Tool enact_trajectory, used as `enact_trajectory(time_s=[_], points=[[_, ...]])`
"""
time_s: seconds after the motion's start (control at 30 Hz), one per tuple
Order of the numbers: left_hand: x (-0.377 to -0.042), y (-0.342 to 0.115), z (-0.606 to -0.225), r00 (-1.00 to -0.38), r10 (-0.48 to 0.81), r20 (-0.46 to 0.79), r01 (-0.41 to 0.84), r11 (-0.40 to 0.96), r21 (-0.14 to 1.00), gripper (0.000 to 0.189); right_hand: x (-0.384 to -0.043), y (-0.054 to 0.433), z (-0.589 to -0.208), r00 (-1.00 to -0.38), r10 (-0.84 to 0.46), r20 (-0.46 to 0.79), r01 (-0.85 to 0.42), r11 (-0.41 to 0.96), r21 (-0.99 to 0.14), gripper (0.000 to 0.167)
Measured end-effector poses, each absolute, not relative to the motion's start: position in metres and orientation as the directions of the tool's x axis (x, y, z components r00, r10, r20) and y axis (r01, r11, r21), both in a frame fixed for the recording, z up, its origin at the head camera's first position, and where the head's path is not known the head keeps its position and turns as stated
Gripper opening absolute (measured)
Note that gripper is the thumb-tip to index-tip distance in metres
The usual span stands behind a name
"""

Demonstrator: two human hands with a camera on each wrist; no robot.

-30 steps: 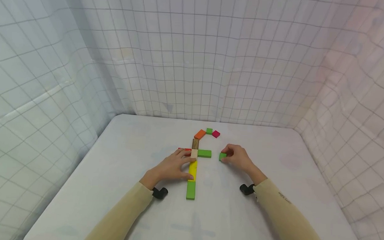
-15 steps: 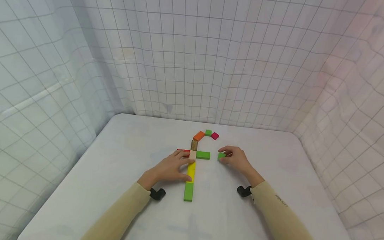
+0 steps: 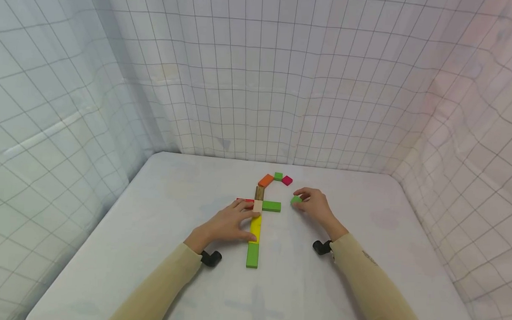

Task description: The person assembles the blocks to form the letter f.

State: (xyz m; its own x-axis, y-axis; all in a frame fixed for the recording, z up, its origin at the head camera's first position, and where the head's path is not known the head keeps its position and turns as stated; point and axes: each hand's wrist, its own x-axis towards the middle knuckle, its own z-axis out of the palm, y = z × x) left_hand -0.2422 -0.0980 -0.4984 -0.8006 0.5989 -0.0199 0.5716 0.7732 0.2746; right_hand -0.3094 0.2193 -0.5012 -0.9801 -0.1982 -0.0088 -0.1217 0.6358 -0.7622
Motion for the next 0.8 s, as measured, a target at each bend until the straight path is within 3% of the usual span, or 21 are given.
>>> enact_trajectory(time_s=[0.4,0.8], points=[[-0.24,-0.098,-0.494,-0.801,0.599,-0.014,0.57,0.769,0.291,0.079,-0.324,0.218,-0.5,-0.985,-0.17,0.022,-0.125,0.625,-0.771,0.036],[-0.24,-0.098,-0.496,-0.805,0.593,-0.027,0.562,0.775,0.288,0.079,-0.34,0.211,-0.492,-0.998,-0.07,-0.007,-0.038,0.626,-0.779,0.035]])
